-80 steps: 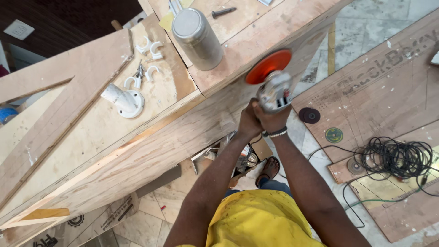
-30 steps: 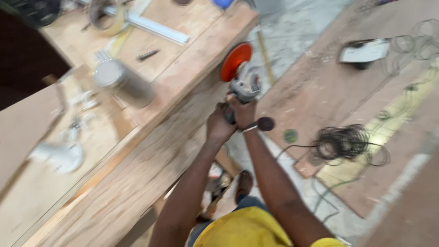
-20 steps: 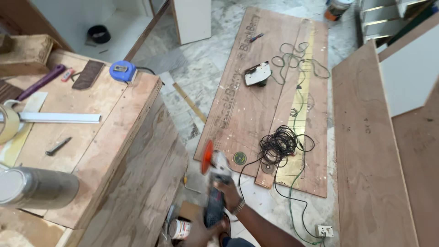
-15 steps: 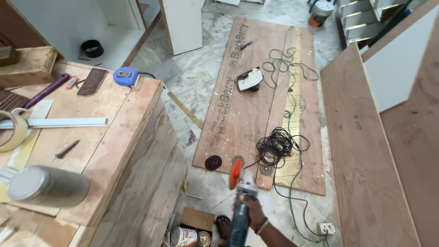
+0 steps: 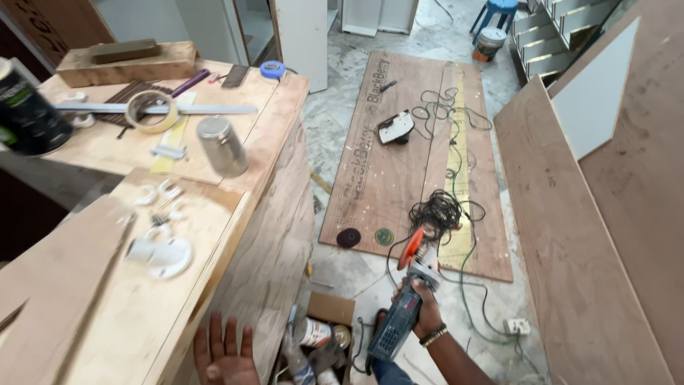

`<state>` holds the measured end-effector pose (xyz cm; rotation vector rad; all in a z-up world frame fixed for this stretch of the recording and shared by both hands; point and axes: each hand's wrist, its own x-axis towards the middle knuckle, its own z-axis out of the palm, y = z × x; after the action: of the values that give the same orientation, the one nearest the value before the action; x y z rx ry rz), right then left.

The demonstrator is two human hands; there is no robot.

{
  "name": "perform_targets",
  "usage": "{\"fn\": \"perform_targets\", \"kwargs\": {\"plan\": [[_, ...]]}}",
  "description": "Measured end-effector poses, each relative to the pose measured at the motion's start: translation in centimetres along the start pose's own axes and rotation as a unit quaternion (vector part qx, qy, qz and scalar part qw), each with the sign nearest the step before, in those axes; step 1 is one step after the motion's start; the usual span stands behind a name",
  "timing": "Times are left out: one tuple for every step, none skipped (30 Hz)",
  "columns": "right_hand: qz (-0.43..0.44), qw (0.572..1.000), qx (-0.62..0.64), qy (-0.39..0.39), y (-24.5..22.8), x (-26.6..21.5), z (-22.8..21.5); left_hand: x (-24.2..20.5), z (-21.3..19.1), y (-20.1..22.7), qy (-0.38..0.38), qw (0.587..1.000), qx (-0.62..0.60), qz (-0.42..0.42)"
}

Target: The person uses an angle grinder with a sanding disc to smooth the surface of a large wooden board. They move the tool across the wood in sweeping motions, occasionally pausing to inspect the surface or reposition the tool.

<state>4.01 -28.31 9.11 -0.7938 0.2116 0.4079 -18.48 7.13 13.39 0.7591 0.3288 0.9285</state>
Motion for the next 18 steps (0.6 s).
{"fn": "perform_targets", "kwargs": {"plan": [[-0.001, 1.0, 0.0, -0.013, 1.0, -1.5, 0.5, -0.5, 0.5, 1.9, -0.011, 1.0, -0.012, 0.007], [-0.003, 1.0, -0.004, -0.029, 1.7, -2.7, 1.1, -0.9, 1.1, 3.2, -0.022, 0.999, -0.027, 0.015], [-0.005, 0.999, -0.007, -0.044, 2.4, -3.9, 1.6, -1.3, 1.8, 4.2, -0.049, 0.997, -0.059, 0.017], [0.009, 0.999, -0.008, -0.048, 3.0, -5.1, 1.9, -1.7, 2.4, 5.3, -0.076, 0.993, -0.089, 0.02], [0.023, 0.998, -0.01, -0.052, 3.3, -6.1, 2.0, -2.1, 3.0, 6.3, -0.102, 0.987, -0.119, 0.022], [0.04, 0.997, -0.01, -0.058, 3.9, -7.1, 2.2, -2.6, 3.7, 7.3, -0.104, 0.988, -0.108, 0.021], [0.036, 0.997, -0.02, -0.061, 4.1, -7.8, 2.2, -3.2, 4.5, 8.1, -0.106, 0.989, -0.097, 0.02], [0.035, 0.997, -0.032, -0.064, 4.1, -8.7, 1.9, -3.9, 5.3, 9.0, -0.106, 0.991, -0.085, 0.019], [0.033, 0.996, -0.044, -0.067, 4.3, -9.5, 1.7, -4.6, 5.8, 10.1, -0.098, 0.993, -0.069, 0.019], [0.025, 0.996, -0.048, -0.068, 4.2, -10.0, 1.5, -5.2, 6.5, 10.8, -0.091, 0.994, -0.058, 0.02], [0.017, 0.996, -0.052, -0.069, 4.2, -10.6, 1.4, -5.6, 7.1, 11.6, -0.085, 0.995, -0.047, 0.021], [0.01, 0.996, -0.056, -0.068, 4.1, -11.3, 1.1, -6.1, 7.4, 12.2, -0.081, 0.995, -0.058, 0.01], [0.018, 0.997, -0.053, -0.061, 3.9, -11.9, 0.8, -6.6, 7.6, 12.7, -0.077, 0.995, -0.069, 0.0], [0.026, 0.997, -0.051, -0.057, 3.8, -12.2, 0.7, -6.8, 7.5, 13.0, -0.073, 0.994, -0.079, -0.007], [0.034, 0.997, -0.048, -0.052, 3.7, -12.4, 0.5, -7.1, 7.3, 13.2, -0.072, 0.995, -0.069, -0.018], [0.031, 0.998, -0.041, -0.047, 3.9, -12.6, 0.3, -7.3, 7.0, 13.3, -0.072, 0.995, -0.057, -0.028], [0.028, 0.998, -0.035, -0.042, 4.0, -12.9, 0.1, -7.6, 6.5, 13.3, -0.072, 0.996, -0.045, -0.038], [0.023, 0.999, -0.028, -0.038, 4.0, -12.8, 0.1, -7.4, 6.2, 13.2, -0.054, 0.997, -0.04, -0.034]]}}
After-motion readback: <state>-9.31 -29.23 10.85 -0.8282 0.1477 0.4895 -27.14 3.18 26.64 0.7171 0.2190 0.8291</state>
